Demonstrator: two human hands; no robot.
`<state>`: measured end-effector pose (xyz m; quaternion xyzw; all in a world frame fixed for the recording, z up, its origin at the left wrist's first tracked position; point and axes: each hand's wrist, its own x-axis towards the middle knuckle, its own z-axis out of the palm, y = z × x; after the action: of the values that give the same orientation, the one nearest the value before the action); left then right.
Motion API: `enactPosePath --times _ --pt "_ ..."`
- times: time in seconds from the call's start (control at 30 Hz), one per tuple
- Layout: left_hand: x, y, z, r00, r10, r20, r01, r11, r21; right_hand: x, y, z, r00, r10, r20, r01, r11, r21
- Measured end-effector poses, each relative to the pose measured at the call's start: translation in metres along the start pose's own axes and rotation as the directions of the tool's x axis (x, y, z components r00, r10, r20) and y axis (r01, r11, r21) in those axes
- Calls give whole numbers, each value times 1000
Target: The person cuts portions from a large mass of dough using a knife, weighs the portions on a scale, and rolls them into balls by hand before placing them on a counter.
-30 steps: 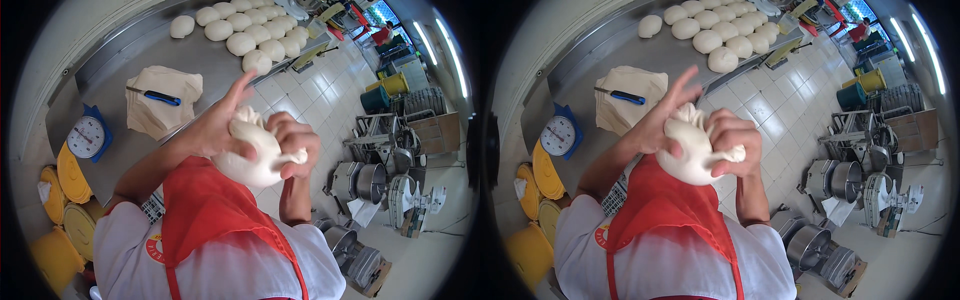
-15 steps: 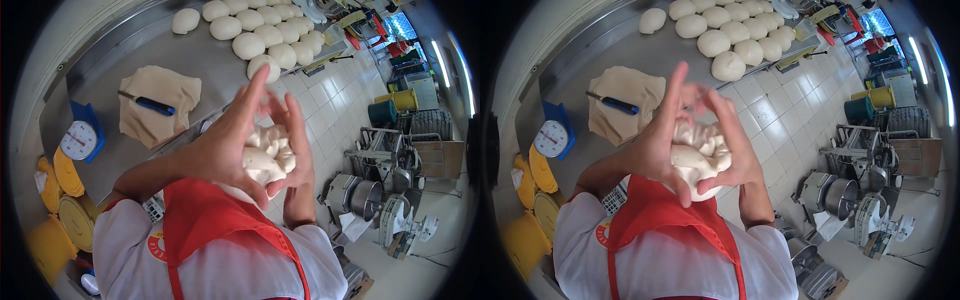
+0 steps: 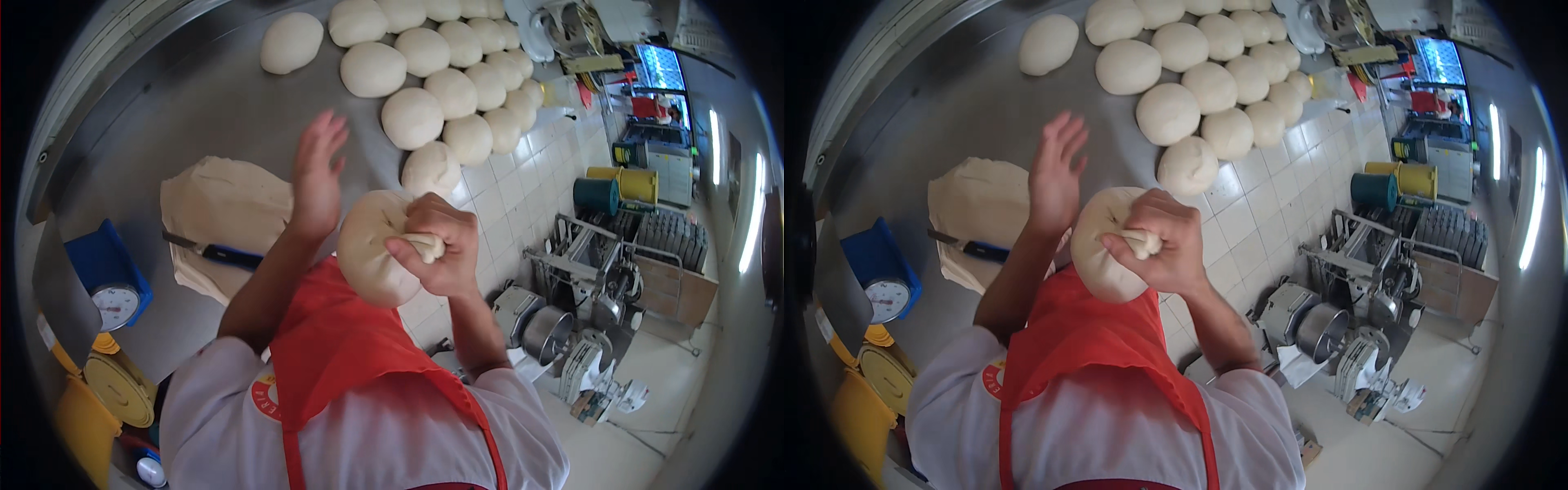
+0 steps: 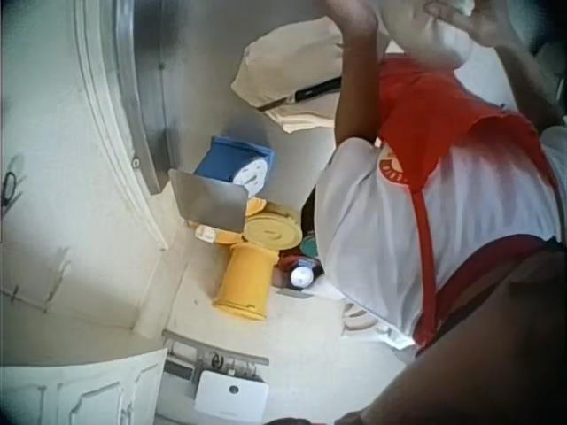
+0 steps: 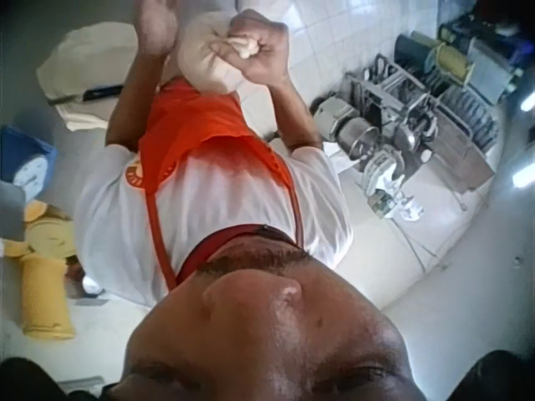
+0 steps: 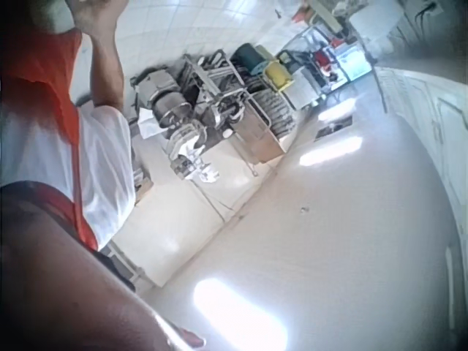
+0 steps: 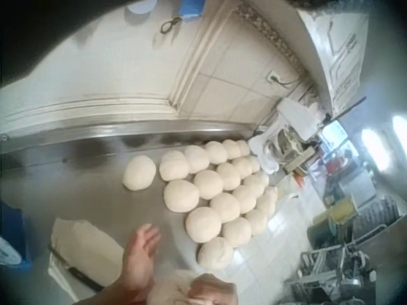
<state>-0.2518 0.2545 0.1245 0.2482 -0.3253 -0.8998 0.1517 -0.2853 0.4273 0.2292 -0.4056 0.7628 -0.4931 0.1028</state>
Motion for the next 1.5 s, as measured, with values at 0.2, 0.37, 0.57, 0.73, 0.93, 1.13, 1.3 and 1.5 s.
enactPosePath --times 0.2,0.37,0.57,0.73,0.93,1.13,1.3,1.5 --pt "7 -25 -40 782 -219 584 619 387 -683 81 20 22 998 -28 -64 37 990 134" --pt "42 53 -14 948 -69 311 225 836 -500 139 24 43 969 -232 -89 229 972 -46" --pt "60 183 27 874 269 404 -390 884 256 183 4 35 926 -260 -273 294 951 91" --pt "128 144 30 906 257 337 -415 379 827 121 35 23 918 80 -389 -43 994 103" --pt "226 -31 -37 996 83 45 -40 -59 997 -40 66 51 899 426 -101 -423 905 55" --pt "107 49 -66 981 130 142 -188 813 551 -100 71 126 917 360 170 -360 932 -37" --pt "-73 98 -195 889 394 -232 -167 751 638 -59 62 241 980 -66 187 92 986 -136" --pt "-185 126 -333 673 556 -487 49 624 780 -36 18 346 871 125 475 141 862 -486"
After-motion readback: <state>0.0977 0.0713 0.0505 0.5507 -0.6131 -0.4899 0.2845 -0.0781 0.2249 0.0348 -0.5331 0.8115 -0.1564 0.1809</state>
